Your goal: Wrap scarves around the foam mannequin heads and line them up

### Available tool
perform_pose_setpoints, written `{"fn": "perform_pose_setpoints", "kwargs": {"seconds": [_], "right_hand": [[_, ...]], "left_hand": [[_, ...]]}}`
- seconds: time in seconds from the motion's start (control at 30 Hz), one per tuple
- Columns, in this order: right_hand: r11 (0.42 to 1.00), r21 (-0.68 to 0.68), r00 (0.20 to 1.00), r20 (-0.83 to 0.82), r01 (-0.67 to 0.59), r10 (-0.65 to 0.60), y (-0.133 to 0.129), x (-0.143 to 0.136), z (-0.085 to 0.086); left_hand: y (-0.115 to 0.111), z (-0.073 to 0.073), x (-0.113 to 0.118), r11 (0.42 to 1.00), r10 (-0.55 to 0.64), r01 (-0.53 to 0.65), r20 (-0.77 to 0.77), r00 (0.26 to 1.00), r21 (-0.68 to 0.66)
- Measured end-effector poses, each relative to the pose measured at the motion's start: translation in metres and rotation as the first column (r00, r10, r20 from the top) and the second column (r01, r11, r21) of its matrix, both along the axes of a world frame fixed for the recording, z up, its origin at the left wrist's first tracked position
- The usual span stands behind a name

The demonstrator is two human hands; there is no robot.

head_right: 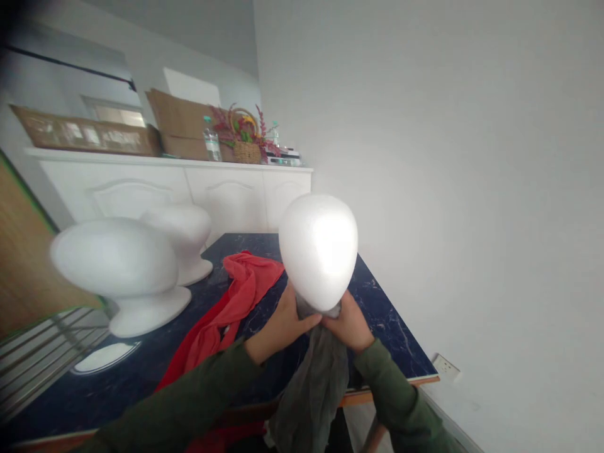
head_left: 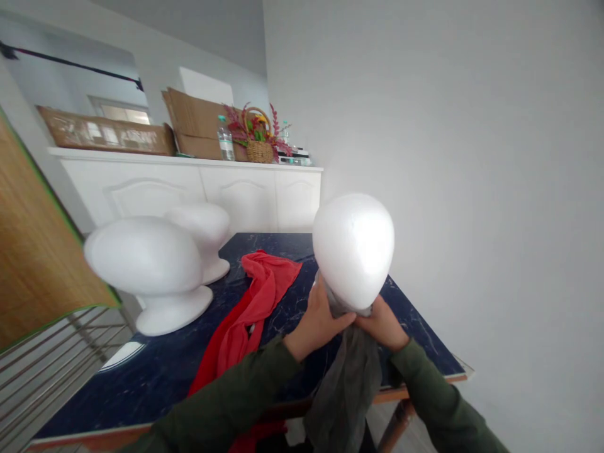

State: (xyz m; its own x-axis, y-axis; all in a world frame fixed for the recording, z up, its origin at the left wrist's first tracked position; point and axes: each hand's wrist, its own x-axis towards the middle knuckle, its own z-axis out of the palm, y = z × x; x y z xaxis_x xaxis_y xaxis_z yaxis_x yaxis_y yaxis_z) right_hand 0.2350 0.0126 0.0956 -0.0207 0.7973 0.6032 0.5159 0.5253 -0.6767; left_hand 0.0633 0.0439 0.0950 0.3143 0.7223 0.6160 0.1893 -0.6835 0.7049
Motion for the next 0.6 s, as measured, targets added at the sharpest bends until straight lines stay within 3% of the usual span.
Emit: {"fn": "perform_pose_setpoints", "kwargs": {"seconds": [0.13, 0.23, 0.3, 0.37, 0.5, 0.6], "right_hand": [[0.990, 0.052, 0.956, 0.258, 0.129, -0.138, 0.090, 0.079, 0.065], [0.976, -0.072, 0.925, 0.341, 0.205, -0.169, 0.158, 0.125, 0.084], [0.954, -0.151, 0.917, 0.349, 0.260, -0.195, 0.194, 0.144, 0.075], [0.934, -0.196, 0.913, 0.344, 0.298, -0.219, 0.220, 0.156, 0.051], [0.914, -0.263, 0.922, 0.315, 0.311, -0.223, 0.247, 0.164, -0.006], [0.907, -0.289, 0.933, 0.281, 0.306, -0.225, 0.251, 0.158, -0.034]], "left_hand": [[0.106, 0.045, 0.078, 0.991, -0.106, 0.097, 0.101, 0.989, 0.092], [0.182, 0.055, 0.127, 0.991, -0.132, 0.129, 0.120, 0.984, 0.031], [0.220, 0.044, 0.147, 0.989, -0.150, 0.151, 0.116, 0.982, 0.003], [0.244, 0.022, 0.158, 0.985, -0.173, 0.175, 0.101, 0.980, -0.013], [0.268, -0.025, 0.161, 0.983, -0.179, 0.180, 0.033, 0.983, -0.044], [0.278, -0.043, 0.158, 0.990, -0.129, 0.126, -0.051, 0.990, -0.064]]}}
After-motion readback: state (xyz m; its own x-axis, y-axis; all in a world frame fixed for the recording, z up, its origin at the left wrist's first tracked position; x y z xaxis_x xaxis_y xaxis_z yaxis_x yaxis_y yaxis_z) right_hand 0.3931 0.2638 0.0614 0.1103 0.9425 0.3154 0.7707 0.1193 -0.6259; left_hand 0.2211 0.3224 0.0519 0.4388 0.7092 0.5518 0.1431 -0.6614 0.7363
